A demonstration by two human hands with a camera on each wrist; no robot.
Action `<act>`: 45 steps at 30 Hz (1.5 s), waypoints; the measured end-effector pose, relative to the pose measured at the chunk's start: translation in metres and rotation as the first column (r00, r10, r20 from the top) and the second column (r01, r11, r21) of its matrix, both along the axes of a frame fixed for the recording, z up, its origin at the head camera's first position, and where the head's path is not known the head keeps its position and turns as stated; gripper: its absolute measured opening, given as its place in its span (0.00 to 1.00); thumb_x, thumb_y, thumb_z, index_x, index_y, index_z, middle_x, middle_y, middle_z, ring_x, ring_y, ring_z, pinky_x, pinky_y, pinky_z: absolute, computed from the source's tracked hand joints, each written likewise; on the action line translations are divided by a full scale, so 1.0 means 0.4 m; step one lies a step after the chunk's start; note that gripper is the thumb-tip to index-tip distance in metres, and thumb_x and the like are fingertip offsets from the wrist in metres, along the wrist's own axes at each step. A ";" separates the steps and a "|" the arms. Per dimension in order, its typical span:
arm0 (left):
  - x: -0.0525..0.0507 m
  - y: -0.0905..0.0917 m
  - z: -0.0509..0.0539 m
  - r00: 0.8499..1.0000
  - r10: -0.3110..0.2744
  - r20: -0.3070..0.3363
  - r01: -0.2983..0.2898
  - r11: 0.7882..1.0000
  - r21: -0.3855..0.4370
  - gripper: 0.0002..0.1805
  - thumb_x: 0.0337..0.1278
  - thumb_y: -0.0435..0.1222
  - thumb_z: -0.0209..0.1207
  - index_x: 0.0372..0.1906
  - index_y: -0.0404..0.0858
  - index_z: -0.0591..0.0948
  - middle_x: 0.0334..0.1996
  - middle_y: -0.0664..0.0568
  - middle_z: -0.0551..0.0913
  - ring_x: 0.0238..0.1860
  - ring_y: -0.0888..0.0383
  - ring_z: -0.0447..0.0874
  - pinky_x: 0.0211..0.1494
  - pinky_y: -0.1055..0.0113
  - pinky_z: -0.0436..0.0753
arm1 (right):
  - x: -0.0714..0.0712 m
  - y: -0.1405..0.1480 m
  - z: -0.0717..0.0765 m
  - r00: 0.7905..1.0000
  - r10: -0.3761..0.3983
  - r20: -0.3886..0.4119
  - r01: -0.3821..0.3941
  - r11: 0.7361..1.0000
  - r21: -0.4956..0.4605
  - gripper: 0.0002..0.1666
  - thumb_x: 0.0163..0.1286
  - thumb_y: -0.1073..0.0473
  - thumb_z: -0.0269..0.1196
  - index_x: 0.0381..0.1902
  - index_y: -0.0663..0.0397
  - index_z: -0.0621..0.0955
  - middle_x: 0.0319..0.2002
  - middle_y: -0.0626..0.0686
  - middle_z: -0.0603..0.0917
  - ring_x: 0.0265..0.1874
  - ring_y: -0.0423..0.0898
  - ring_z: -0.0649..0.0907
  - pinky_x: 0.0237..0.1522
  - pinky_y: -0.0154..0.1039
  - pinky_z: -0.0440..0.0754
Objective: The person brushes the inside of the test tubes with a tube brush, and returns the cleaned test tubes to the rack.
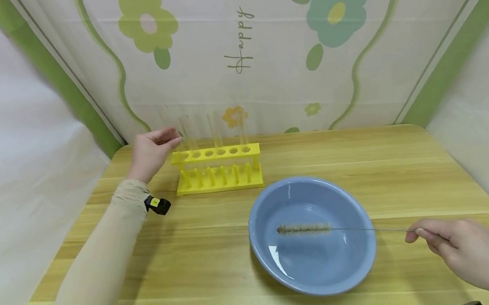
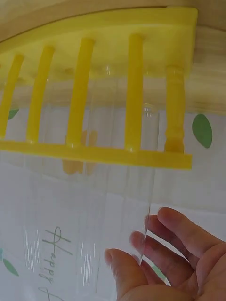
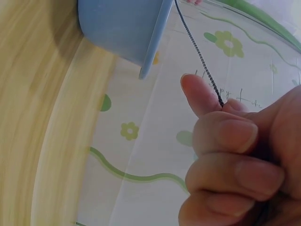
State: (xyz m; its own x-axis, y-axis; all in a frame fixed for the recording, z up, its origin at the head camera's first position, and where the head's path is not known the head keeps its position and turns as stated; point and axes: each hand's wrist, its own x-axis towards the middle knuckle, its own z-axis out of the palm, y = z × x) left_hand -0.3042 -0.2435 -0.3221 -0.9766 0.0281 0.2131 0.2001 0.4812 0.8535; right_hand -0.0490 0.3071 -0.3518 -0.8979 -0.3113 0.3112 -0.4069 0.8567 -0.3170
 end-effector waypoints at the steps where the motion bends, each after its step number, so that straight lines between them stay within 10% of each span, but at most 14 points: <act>1: 0.001 0.000 -0.005 1.000 -0.005 0.005 0.005 1.000 -0.012 0.23 0.61 0.43 0.66 0.60 0.40 0.82 0.51 0.48 0.85 0.49 0.56 0.83 0.52 0.66 0.82 | -0.001 0.000 0.000 1.000 0.001 0.003 -0.001 1.000 0.000 0.27 0.58 0.79 0.63 0.35 0.36 0.83 0.33 0.29 0.82 0.26 0.30 0.73 0.24 0.29 0.68; 15: -0.003 -0.002 -0.061 0.998 -0.044 0.049 0.048 0.996 -0.082 0.27 0.63 0.45 0.64 0.64 0.40 0.78 0.54 0.47 0.84 0.52 0.53 0.83 0.53 0.59 0.83 | -0.006 -0.001 -0.002 1.000 0.007 0.018 -0.007 1.000 -0.001 0.27 0.59 0.79 0.62 0.35 0.36 0.83 0.33 0.29 0.82 0.26 0.30 0.74 0.25 0.28 0.68; 30: 0.007 -0.002 -0.059 0.999 -0.037 0.035 0.041 0.990 -0.135 0.29 0.65 0.46 0.63 0.67 0.39 0.75 0.54 0.45 0.83 0.52 0.50 0.81 0.53 0.54 0.82 | -0.008 0.001 -0.013 1.000 0.001 0.026 0.000 1.000 -0.019 0.26 0.59 0.79 0.62 0.35 0.37 0.84 0.30 0.29 0.79 0.25 0.31 0.71 0.25 0.30 0.67; 40: 0.078 0.007 -0.019 0.969 0.148 -0.197 -0.180 0.971 -0.155 0.21 0.63 0.45 0.65 0.54 0.37 0.83 0.42 0.47 0.84 0.39 0.53 0.80 0.36 0.67 0.79 | -0.005 0.001 -0.018 0.999 -0.003 0.037 0.004 1.000 -0.023 0.26 0.61 0.78 0.61 0.36 0.36 0.83 0.32 0.29 0.80 0.26 0.31 0.72 0.25 0.31 0.67; 45: 0.109 0.045 0.003 0.979 0.086 -0.185 -0.116 0.980 -0.159 0.23 0.63 0.45 0.65 0.58 0.36 0.82 0.46 0.49 0.86 0.43 0.55 0.84 0.40 0.67 0.84 | -0.003 0.000 -0.023 1.000 -0.003 0.010 0.003 0.999 -0.033 0.24 0.59 0.79 0.62 0.37 0.40 0.85 0.32 0.31 0.82 0.25 0.31 0.71 0.25 0.29 0.67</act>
State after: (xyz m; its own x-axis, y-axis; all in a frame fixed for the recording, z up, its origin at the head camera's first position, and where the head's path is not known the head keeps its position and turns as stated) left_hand -0.2605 -0.2256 -0.3210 -0.9236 -0.0190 0.3830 0.2830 0.6399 0.7144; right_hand -0.0501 0.3071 -0.3610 -0.9019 -0.2983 0.3123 -0.4009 0.8471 -0.3487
